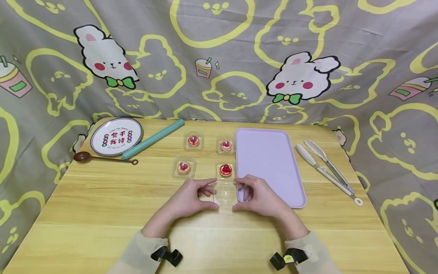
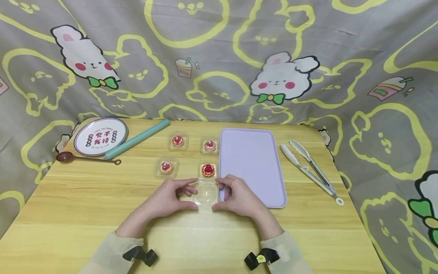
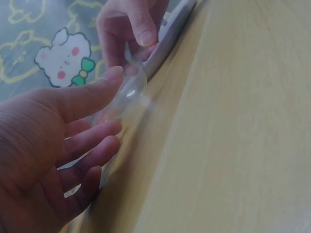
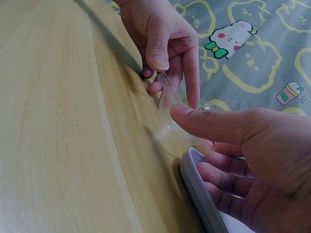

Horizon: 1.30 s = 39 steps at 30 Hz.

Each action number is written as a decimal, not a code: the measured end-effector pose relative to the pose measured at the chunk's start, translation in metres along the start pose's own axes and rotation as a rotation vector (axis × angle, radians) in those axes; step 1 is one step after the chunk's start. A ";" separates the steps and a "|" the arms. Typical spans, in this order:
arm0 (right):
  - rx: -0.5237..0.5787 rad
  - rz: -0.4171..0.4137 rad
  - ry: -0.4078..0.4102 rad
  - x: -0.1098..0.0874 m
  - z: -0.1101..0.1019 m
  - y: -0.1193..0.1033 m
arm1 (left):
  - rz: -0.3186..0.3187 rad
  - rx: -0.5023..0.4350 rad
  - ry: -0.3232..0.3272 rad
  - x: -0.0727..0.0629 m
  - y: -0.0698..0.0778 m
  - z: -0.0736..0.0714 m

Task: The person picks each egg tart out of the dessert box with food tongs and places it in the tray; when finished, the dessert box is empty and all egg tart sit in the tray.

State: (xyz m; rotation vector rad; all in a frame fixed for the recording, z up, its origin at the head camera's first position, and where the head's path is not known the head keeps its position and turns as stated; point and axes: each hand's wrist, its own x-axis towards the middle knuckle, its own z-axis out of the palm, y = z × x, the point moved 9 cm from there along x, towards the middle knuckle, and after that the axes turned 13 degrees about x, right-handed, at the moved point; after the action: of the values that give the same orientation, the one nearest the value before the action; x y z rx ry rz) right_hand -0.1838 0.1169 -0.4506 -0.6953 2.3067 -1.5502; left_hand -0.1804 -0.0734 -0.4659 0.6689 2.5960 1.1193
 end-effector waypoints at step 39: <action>-0.042 -0.089 -0.025 0.037 -0.013 -0.047 | -0.007 0.096 0.372 -0.037 -0.024 -0.116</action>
State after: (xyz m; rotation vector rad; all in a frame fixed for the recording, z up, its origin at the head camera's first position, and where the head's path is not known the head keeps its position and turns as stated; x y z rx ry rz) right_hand -0.2103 0.0929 -0.4008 -0.8336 2.3258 -1.5257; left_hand -0.2004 -0.1781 -0.4035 0.5106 2.9748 1.2238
